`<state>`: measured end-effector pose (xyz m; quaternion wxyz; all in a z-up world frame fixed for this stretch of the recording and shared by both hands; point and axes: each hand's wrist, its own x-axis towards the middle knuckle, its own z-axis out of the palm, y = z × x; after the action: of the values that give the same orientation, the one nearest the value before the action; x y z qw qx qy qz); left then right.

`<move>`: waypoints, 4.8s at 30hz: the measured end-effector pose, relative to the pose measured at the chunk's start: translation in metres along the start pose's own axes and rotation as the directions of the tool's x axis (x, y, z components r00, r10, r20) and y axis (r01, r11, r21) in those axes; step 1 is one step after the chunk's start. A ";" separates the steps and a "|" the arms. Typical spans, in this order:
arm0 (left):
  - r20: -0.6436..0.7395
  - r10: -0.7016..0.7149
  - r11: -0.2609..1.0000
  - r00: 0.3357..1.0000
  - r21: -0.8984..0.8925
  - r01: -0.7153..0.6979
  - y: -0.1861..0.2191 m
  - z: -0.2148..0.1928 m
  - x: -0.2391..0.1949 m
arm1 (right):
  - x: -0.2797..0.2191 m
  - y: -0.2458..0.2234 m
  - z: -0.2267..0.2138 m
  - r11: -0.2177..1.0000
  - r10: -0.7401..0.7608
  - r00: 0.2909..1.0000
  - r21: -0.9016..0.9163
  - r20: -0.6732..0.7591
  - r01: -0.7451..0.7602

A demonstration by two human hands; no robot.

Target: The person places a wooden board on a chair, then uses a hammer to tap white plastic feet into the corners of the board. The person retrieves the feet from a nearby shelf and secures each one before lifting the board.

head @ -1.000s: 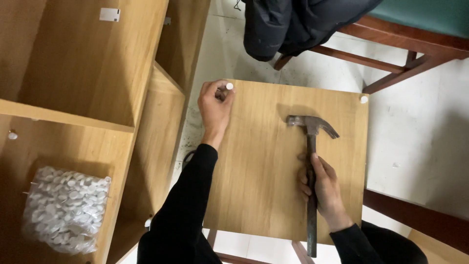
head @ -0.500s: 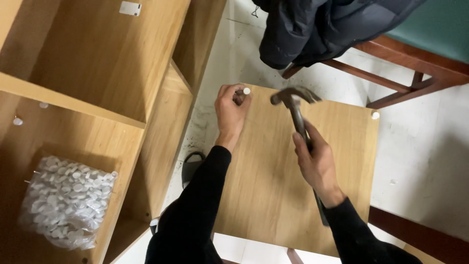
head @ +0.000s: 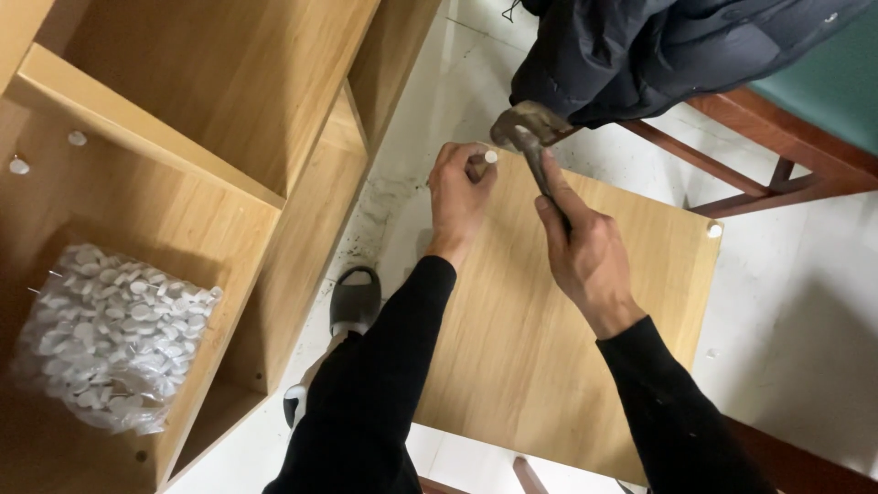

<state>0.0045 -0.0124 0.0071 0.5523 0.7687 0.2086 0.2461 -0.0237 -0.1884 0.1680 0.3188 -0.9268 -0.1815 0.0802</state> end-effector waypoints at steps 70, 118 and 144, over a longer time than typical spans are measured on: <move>0.565 -0.264 0.834 0.782 0.541 -0.109 0.008 -0.102 -0.052 | -0.054 -0.006 0.021 0.965 0.258 0.966 -0.043 -0.018 -0.258; 0.057 -0.621 -0.496 0.782 0.744 -0.448 -0.181 -0.456 -0.199 | -0.311 0.120 0.037 0.163 0.561 0.767 0.867 0.312 -0.471; 0.172 -0.344 0.935 0.923 -0.027 0.354 -0.007 -0.225 -0.280 | -0.311 0.142 0.051 0.216 0.533 0.797 0.865 0.285 -0.454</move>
<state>-0.3543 -0.0082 0.0199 0.6242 0.7209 0.2887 0.0855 -0.2826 -0.3842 0.0504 0.7302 -0.6101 0.2073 0.2273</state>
